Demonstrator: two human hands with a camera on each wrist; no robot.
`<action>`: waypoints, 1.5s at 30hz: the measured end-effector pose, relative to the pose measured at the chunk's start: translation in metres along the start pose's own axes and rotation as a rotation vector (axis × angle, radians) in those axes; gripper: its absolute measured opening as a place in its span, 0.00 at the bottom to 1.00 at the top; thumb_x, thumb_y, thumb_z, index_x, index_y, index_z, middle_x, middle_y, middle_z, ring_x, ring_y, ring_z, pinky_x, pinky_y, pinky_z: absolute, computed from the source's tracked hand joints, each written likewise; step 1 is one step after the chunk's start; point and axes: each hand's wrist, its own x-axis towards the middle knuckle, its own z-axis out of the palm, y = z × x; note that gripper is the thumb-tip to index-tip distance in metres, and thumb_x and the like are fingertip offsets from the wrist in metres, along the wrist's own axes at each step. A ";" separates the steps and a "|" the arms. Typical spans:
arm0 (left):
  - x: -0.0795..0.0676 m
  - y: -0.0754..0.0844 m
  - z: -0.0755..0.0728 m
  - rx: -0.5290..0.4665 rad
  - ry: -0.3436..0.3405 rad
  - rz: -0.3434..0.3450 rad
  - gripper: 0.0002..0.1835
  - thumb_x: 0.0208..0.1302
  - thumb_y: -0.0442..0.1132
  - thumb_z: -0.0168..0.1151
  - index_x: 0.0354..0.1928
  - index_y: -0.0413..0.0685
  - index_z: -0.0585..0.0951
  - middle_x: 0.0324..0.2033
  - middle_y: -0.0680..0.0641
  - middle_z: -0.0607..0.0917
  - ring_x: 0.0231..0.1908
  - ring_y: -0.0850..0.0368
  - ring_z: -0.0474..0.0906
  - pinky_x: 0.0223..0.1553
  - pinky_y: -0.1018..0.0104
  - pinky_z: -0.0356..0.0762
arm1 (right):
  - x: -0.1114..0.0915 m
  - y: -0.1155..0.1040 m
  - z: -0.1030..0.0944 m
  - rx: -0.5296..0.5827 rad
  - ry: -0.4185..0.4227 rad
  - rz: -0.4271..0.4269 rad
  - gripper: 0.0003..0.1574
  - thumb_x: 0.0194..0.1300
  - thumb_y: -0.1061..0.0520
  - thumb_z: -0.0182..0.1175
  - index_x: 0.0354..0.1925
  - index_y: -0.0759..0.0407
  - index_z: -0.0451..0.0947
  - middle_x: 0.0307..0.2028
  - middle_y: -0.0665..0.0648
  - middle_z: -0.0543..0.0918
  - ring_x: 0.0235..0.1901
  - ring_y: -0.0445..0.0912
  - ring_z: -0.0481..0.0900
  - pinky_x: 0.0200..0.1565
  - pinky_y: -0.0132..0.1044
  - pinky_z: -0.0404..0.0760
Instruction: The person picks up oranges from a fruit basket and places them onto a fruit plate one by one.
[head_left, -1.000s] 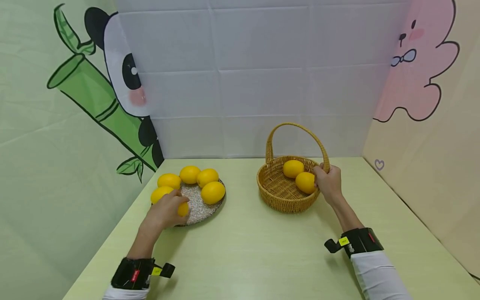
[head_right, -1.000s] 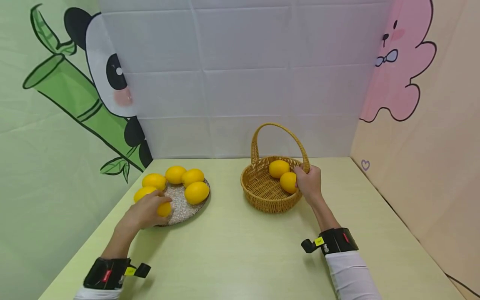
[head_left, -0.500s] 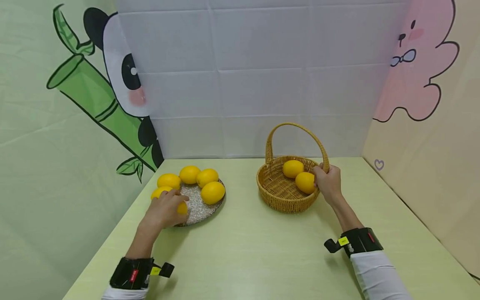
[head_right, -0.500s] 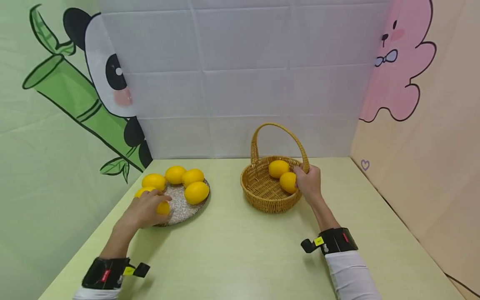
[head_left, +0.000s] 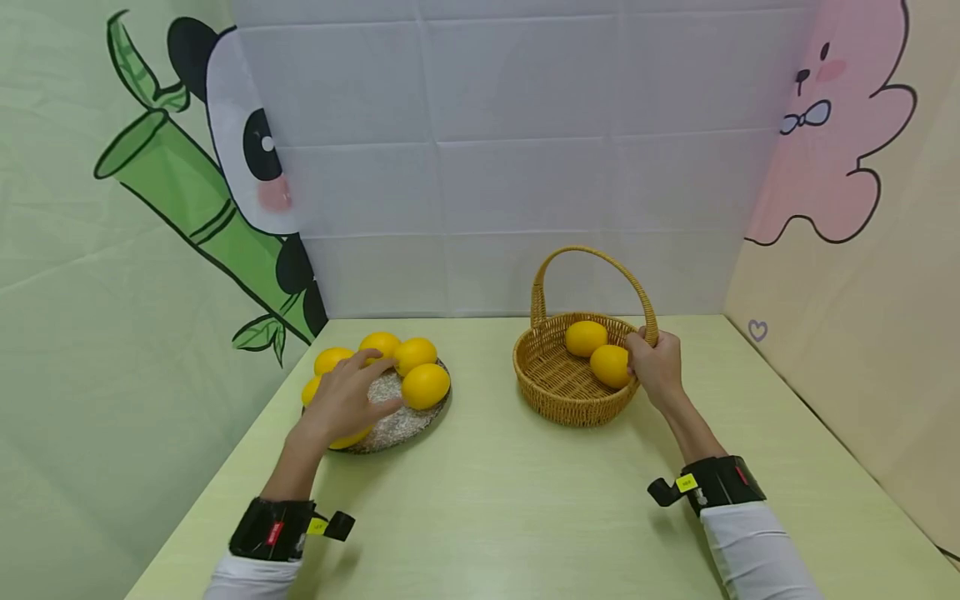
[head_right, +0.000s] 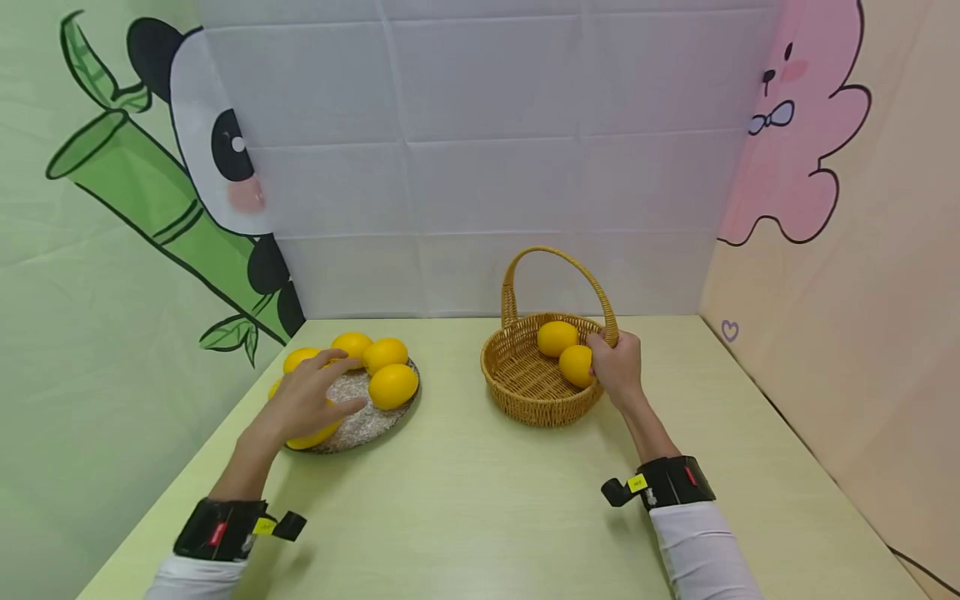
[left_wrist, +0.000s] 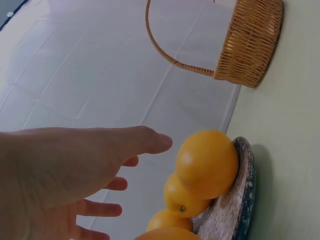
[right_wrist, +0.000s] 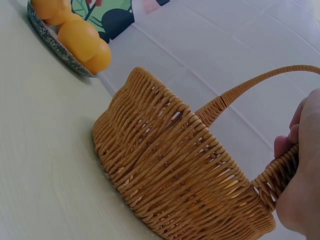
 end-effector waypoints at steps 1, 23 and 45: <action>0.003 0.002 0.000 -0.013 0.002 0.011 0.38 0.61 0.55 0.73 0.70 0.46 0.77 0.68 0.36 0.71 0.62 0.35 0.69 0.59 0.34 0.69 | 0.000 0.000 0.000 0.001 0.000 0.001 0.23 0.71 0.64 0.52 0.18 0.65 0.62 0.08 0.47 0.67 0.08 0.47 0.68 0.08 0.36 0.71; 0.085 0.107 0.000 -0.298 -0.052 0.273 0.40 0.64 0.61 0.68 0.74 0.52 0.73 0.73 0.47 0.67 0.70 0.50 0.62 0.67 0.43 0.67 | 0.000 0.000 0.000 0.018 0.002 0.018 0.23 0.70 0.65 0.52 0.17 0.61 0.64 0.08 0.47 0.67 0.08 0.46 0.67 0.10 0.33 0.73; 0.168 0.186 0.043 -0.316 -0.289 0.363 0.43 0.68 0.63 0.63 0.79 0.55 0.65 0.76 0.46 0.63 0.72 0.52 0.58 0.69 0.50 0.66 | -0.003 -0.016 0.002 0.029 -0.043 0.025 0.22 0.70 0.69 0.51 0.17 0.65 0.66 0.08 0.47 0.69 0.09 0.54 0.69 0.10 0.38 0.76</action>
